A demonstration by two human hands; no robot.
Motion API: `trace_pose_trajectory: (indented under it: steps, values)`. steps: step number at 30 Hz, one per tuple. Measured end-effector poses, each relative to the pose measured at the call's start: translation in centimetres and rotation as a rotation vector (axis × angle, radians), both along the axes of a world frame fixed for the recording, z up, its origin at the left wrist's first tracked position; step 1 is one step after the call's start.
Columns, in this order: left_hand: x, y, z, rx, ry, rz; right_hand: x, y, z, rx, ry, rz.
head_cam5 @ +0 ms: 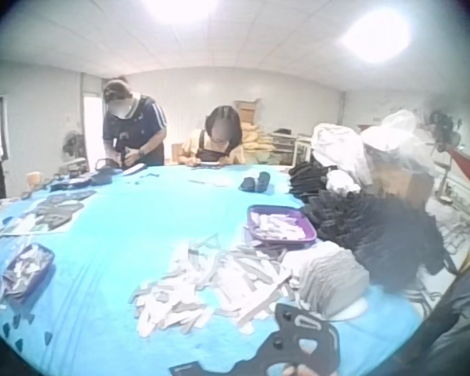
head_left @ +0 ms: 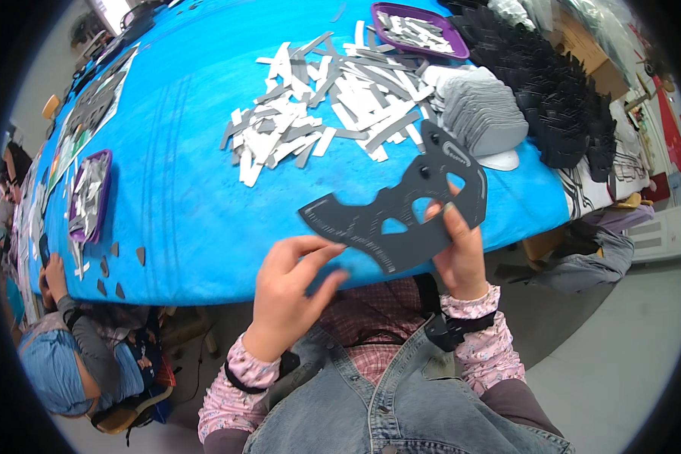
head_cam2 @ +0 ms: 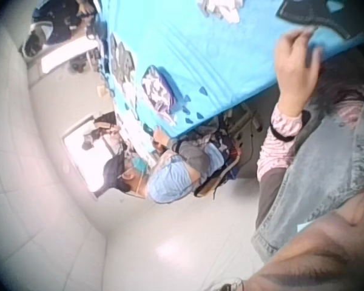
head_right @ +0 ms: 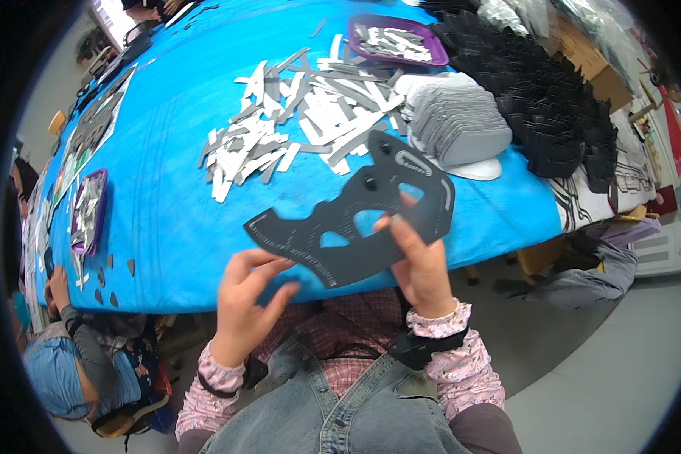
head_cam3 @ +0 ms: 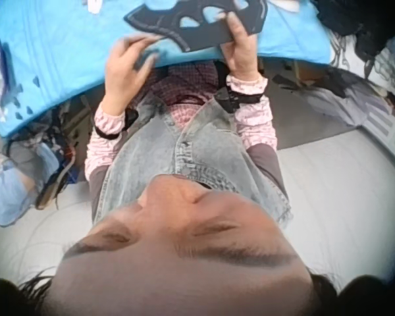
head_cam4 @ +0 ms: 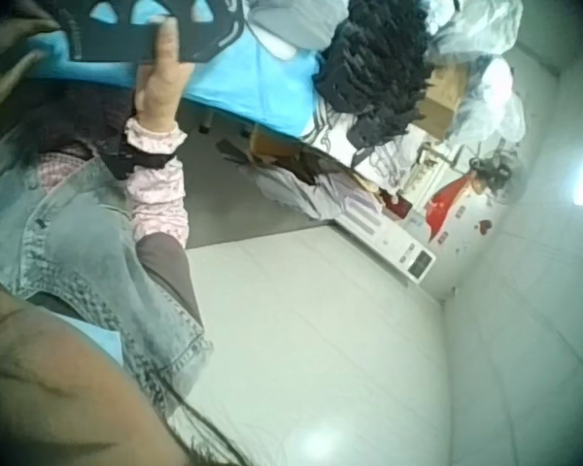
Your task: Inspecting and assembling shoe upper components at a manufacturing station.
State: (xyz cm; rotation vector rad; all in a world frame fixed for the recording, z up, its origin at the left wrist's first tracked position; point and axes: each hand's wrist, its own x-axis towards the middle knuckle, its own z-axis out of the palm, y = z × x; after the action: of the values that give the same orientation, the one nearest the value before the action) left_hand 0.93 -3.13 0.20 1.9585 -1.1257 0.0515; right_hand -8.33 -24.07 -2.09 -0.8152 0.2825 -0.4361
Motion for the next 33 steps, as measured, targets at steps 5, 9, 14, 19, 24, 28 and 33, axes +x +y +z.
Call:
trace_pose_trajectory:
  steps: [5,9,14,19,24,28,33]
  values:
    - [-1.0,1.5,0.1,-0.323,0.816,-0.067,0.5,2.9,1.3,-0.562,0.094,-0.005]
    - [-0.4,1.7,-0.3,-0.263,0.71,0.089,0.8,2.7,1.1,-0.845,0.168,0.081]
    - [0.0,2.0,0.0,-0.262,0.845,0.135,1.1,3.3,3.1,-0.236,0.32,0.315]
    - [0.4,2.2,-0.1,-0.272,0.732,0.156,0.7,3.4,3.6,-0.721,0.421,0.288]
    - [0.9,3.3,0.9,-0.049,0.557,0.156,0.4,3.0,3.6,-1.058,0.251,0.327]
    - [1.5,2.3,0.8,0.002,0.446,0.176,1.3,3.1,3.3,-1.255,0.254,0.196]
    - [2.5,1.2,0.1,0.09,0.35,0.27,2.0,2.8,2.6,-1.183,0.346,0.174]
